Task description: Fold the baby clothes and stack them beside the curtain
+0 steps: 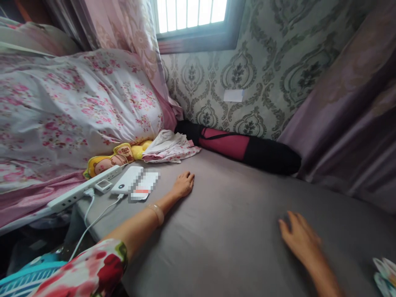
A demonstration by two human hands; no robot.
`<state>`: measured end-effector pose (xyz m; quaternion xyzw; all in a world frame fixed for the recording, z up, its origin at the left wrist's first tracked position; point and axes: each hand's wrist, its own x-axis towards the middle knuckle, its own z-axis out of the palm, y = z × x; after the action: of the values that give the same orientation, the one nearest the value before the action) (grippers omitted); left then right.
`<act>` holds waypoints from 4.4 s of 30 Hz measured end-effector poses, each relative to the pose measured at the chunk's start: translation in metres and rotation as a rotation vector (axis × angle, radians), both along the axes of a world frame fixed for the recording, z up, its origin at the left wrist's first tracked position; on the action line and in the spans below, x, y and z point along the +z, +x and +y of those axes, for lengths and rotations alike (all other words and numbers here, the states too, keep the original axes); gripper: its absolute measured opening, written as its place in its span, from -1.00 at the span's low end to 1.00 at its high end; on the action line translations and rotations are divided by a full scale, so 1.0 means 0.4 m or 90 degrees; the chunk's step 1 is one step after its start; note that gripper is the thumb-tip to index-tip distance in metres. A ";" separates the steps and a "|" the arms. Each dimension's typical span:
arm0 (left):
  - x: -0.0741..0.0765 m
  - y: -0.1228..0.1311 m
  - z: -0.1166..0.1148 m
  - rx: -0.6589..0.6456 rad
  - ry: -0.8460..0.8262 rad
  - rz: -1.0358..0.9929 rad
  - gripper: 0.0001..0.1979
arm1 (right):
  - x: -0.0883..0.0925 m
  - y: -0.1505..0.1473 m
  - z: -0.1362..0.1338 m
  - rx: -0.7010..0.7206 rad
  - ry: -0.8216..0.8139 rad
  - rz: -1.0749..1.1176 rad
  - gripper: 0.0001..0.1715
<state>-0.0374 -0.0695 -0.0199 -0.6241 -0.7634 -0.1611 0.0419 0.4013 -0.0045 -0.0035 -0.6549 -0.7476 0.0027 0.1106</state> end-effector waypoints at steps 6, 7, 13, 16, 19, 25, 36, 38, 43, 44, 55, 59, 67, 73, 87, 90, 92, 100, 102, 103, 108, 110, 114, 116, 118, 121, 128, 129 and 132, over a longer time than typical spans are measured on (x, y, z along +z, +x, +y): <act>0.003 -0.001 -0.001 0.001 0.002 -0.005 -0.65 | -0.036 -0.394 -0.041 0.160 -0.106 0.001 -0.29; 0.004 -0.001 -0.001 0.000 -0.001 -0.003 -0.65 | -0.030 -0.447 -0.058 0.181 -0.117 -0.002 -0.29; 0.001 -0.001 0.000 -0.004 -0.005 0.007 -0.65 | -0.010 -0.633 -0.143 0.269 -0.170 0.006 -0.28; -0.002 -0.001 0.001 -0.010 -0.006 0.012 -0.65 | -0.021 -0.647 -0.162 0.254 -0.141 -0.009 -0.30; -0.003 -0.002 0.003 -0.012 -0.011 0.031 -0.66 | -0.031 -0.642 -0.172 0.255 -0.102 -0.022 -0.30; 0.013 -0.005 0.011 -0.051 -0.039 0.119 -0.70 | -0.037 -0.645 -0.183 0.248 -0.045 -0.022 -0.34; 0.122 -0.189 0.053 0.028 -0.010 -0.027 -0.72 | -0.039 -0.645 -0.185 0.247 -0.036 0.000 -0.36; 0.139 -0.239 0.054 0.140 0.048 0.021 -0.69 | -0.039 -0.645 -0.185 0.248 -0.040 0.006 -0.36; 0.144 -0.359 0.042 0.315 0.026 0.036 -0.65 | -0.042 -0.647 -0.186 0.247 -0.034 0.023 -0.36; 0.142 -0.378 0.038 0.327 0.011 0.028 -0.67 | -0.043 -0.647 -0.187 0.246 -0.033 0.025 -0.36; 0.174 -0.346 0.089 0.306 0.069 0.024 -0.72 | -0.041 -0.645 -0.186 0.244 -0.034 0.019 -0.36; 0.194 -0.269 0.136 0.299 0.131 -0.068 -0.65 | -0.041 -0.645 -0.186 0.246 -0.028 0.007 -0.36; 0.243 -0.119 0.236 0.099 0.367 -0.466 -0.76 | -0.034 -0.645 -0.190 0.245 -0.028 -0.007 -0.35; 0.260 0.063 0.247 -0.093 0.404 -0.842 -0.89 | -0.053 -0.640 -0.176 0.256 -0.003 0.085 -0.33; 0.211 0.288 0.128 -0.198 0.294 -1.135 -0.67 | -0.013 -0.538 -0.039 0.014 0.021 0.681 -0.13; 0.204 0.272 0.123 -0.165 0.317 -1.086 -0.67 | -0.002 -0.514 -0.026 0.112 -0.019 0.657 -0.44; 0.200 0.253 0.124 -0.134 0.339 -1.065 -0.67 | 0.008 -0.501 -0.019 0.147 -0.033 0.634 -0.50; 0.207 0.189 0.108 -0.016 0.354 -1.112 -0.64 | 0.096 -0.450 -0.015 0.186 0.039 0.546 -0.56; 0.218 0.188 0.102 -0.001 0.323 -1.103 -0.67 | 0.124 -0.442 -0.022 0.176 0.102 0.547 -0.56; 0.224 0.188 0.099 0.014 0.312 -1.082 -0.70 | 0.137 -0.438 -0.025 0.166 0.146 0.543 -0.57; 0.253 0.191 0.080 0.019 0.403 -0.794 -0.84 | 0.196 -0.410 -0.040 0.102 0.248 0.584 -0.61; 0.269 0.195 0.065 -0.045 0.401 -0.774 -0.83 | 0.219 -0.397 -0.046 0.057 0.247 0.639 -0.62; 0.306 0.215 0.032 -0.215 0.214 -0.971 -0.82 | 0.275 -0.370 -0.070 0.041 0.276 0.717 -0.65; 0.318 0.229 0.023 -0.267 0.122 -1.035 -0.80 | 0.298 -0.352 -0.080 0.055 0.264 0.753 -0.66; 0.319 0.243 0.023 -0.273 0.079 -1.069 -0.80 | 0.310 -0.330 -0.082 0.053 0.228 0.770 -0.68; 0.303 0.259 0.033 -0.238 0.017 -1.089 -0.80 | 0.304 -0.301 -0.068 0.024 0.239 0.725 -0.69; 0.278 0.267 0.042 -0.320 -0.111 -1.150 -0.77 | 0.291 -0.326 -0.070 0.107 0.354 0.640 -0.52; 0.276 0.266 0.044 -0.316 -0.102 -1.169 -0.78 | 0.291 -0.338 -0.075 0.142 0.331 0.593 -0.47; 0.261 0.263 0.058 -0.223 -0.079 -1.206 -0.85 | 0.286 -0.368 -0.082 0.191 0.305 0.445 -0.37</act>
<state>0.0676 -0.0464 0.0844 -0.3413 -0.3837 -0.5613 -0.6490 0.2543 -0.0373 0.1111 -0.4548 -0.7317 0.0671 0.5034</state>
